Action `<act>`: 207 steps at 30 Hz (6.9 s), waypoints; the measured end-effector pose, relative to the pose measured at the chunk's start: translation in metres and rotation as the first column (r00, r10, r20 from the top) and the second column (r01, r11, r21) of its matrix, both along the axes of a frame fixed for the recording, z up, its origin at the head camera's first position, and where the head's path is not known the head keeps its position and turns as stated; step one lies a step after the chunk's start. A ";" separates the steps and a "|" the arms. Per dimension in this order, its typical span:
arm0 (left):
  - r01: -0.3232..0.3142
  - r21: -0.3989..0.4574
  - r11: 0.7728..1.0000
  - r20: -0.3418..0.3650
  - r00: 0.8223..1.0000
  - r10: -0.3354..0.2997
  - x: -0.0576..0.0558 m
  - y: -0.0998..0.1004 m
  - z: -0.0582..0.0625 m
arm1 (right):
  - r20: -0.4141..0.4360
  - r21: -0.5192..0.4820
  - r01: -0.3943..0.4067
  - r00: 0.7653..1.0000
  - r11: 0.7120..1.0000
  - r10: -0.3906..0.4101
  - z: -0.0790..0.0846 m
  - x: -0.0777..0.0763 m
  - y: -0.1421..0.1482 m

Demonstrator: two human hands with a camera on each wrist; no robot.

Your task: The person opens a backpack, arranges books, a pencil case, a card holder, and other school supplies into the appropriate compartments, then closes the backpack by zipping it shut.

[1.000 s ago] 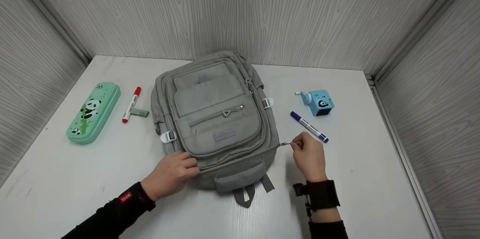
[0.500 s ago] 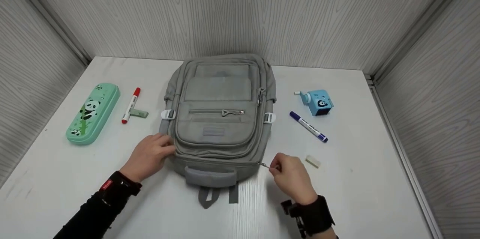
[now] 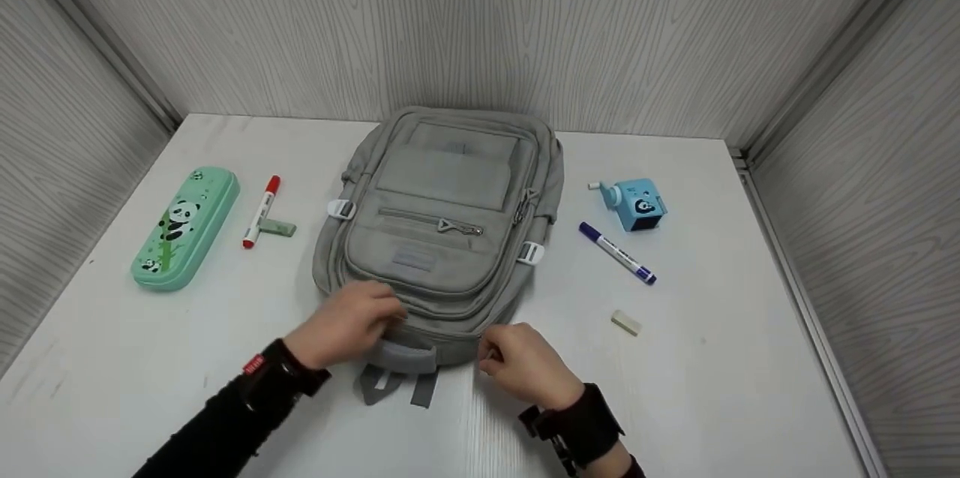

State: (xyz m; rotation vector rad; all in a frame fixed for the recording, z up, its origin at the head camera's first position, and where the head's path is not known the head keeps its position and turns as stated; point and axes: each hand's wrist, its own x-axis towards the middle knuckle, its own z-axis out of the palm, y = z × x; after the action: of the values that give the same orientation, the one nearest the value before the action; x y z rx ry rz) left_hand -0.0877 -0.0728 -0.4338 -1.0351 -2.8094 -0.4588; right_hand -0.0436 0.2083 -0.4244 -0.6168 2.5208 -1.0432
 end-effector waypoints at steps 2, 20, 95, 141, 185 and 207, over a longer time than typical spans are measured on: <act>0.063 -0.043 0.997 -0.038 0.997 -0.065 0.012 0.026 -0.003 | -0.003 0.003 -0.001 1.000 1.000 0.001 -0.001 -0.001 -0.002; -0.013 -0.236 0.972 -0.283 0.958 -0.056 0.032 0.082 -0.012 | -0.096 -0.007 0.201 0.975 0.979 -0.201 -0.013 -0.018 0.016; 0.067 0.001 0.998 -0.347 0.936 -0.062 0.035 0.037 -0.028 | -0.389 0.329 0.439 0.870 0.836 -0.303 0.003 -0.161 0.040; -0.165 -0.314 0.935 -0.223 0.970 0.097 -0.016 0.150 0.002 | -0.676 0.141 0.289 0.727 0.947 -0.121 -0.042 -0.023 0.022; -0.369 0.324 0.871 0.035 0.925 0.378 -0.017 0.014 -0.016 | -0.721 0.016 0.362 0.650 0.932 -0.240 -0.056 -0.032 0.027; -0.452 0.354 0.818 0.126 0.890 0.437 0.000 -0.038 -0.013 | -0.712 -0.048 0.398 0.629 0.916 -0.311 -0.043 -0.044 0.044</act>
State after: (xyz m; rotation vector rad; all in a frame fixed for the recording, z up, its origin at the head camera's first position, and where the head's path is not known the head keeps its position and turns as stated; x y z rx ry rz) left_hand -0.0876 -0.1113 -0.4468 -0.2766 -2.7066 -0.9096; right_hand -0.0874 0.2523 -0.4676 -0.5712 3.4864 -0.8673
